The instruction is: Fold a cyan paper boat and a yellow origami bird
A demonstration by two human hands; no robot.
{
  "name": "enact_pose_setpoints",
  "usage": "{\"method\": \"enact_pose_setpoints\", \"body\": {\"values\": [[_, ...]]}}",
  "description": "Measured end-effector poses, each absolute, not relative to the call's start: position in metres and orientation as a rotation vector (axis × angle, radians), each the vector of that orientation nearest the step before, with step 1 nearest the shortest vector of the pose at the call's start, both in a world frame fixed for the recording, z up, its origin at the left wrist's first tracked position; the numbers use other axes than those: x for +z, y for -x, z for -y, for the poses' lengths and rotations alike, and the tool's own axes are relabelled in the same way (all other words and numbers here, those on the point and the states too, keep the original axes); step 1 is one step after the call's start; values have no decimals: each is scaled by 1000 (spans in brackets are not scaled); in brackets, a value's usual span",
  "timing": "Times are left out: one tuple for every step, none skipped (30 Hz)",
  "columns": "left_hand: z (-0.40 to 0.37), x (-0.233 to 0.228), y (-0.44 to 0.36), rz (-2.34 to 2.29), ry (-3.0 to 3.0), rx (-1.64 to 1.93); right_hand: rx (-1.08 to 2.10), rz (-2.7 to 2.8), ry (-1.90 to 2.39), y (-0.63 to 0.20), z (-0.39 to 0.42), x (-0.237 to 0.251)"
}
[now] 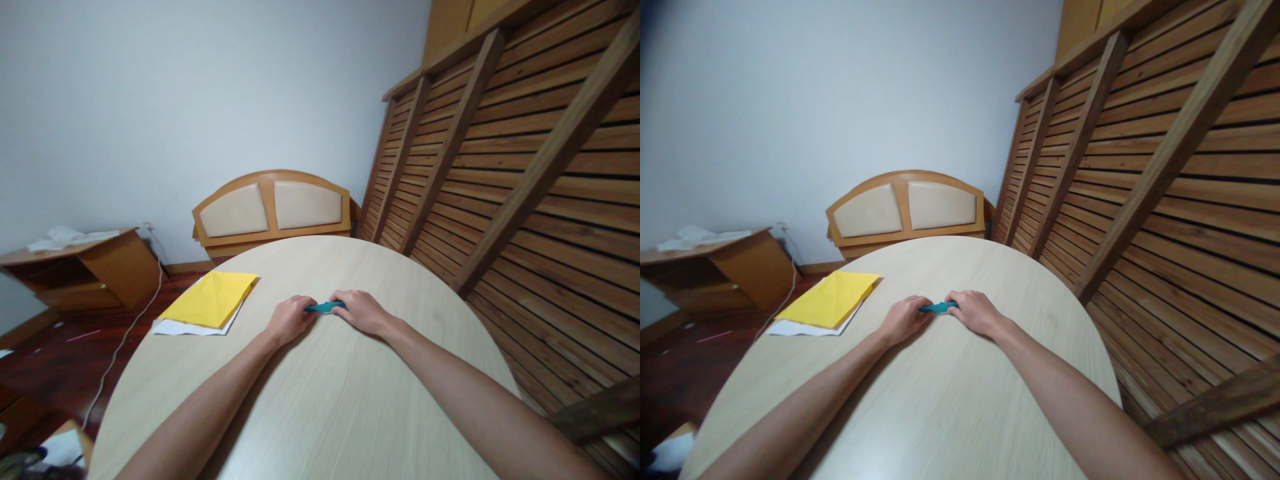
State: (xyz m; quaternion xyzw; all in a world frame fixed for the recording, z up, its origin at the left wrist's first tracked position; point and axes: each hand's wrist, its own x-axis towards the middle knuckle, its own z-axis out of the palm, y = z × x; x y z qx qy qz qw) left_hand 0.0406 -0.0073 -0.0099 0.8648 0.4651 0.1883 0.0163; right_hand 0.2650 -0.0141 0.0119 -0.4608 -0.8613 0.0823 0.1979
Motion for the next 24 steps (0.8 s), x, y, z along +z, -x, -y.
{"method": "enact_pose_setpoints", "body": {"values": [[8,-9,-41,-1447,-2685,576,221,2409,1286,-265,14,12],[8,-9,-41,-1443,-2683,569,211,2407,1283,-264,15,12],[8,-9,-42,-1436,-2683,567,203,2406,1282,-264,15,12],[8,-9,-42,-1428,-2685,570,197,2404,1284,-263,15,11],[8,-9,-42,-1419,-2688,577,192,2404,1285,-263,15,11],[8,-9,-42,-1412,-2690,583,187,2405,1283,-262,16,11],[8,-9,-42,-1405,-2692,590,181,2408,1278,-262,16,10],[8,-9,-42,-1398,-2694,595,176,2412,1271,-261,16,9],[8,-10,-42,-1392,-2694,600,172,2416,1263,-261,15,9],[8,-10,-42,-1386,-2695,603,170,2418,1255,-261,16,8],[8,-11,-42,-1382,-2697,603,171,2419,1250,-260,16,8],[7,-11,-42,-1382,-2698,598,173,2422,1248,-260,16,7],[7,-12,-42,-1385,-2700,591,176,2425,1248,-259,16,7],[7,-12,-42,-1392,-2700,583,179,2430,1251,-258,16,7],[7,-13,-43,-1399,-2700,576,181,2434,1253,-258,16,7],[7,-13,-43,-1402,-2700,573,182,2439,1255,-257,17,7],[7,-13,-43,-1403,-2699,571,183,2444,1256,-256,17,7],[7,-13,-43,-1403,-2699,572,183,2448,1255,-255,17,7],[6,-13,-43,-1402,-2698,572,185,2449,1255,-255,17,8],[6,-12,-43,-1400,-2696,571,189,2451,1254,-255,17,8],[6,-12,-42,-1401,-2694,570,193,2449,1254,-255,17,8],[6,-11,-42,-1402,-2691,569,196,2445,1255,-255,16,8],[6,-11,-42,-1406,-2687,568,199,2439,1257,-255,16,8],[6,-10,-42,-1409,-2683,567,202,2434,1258,-256,16,8]]}}
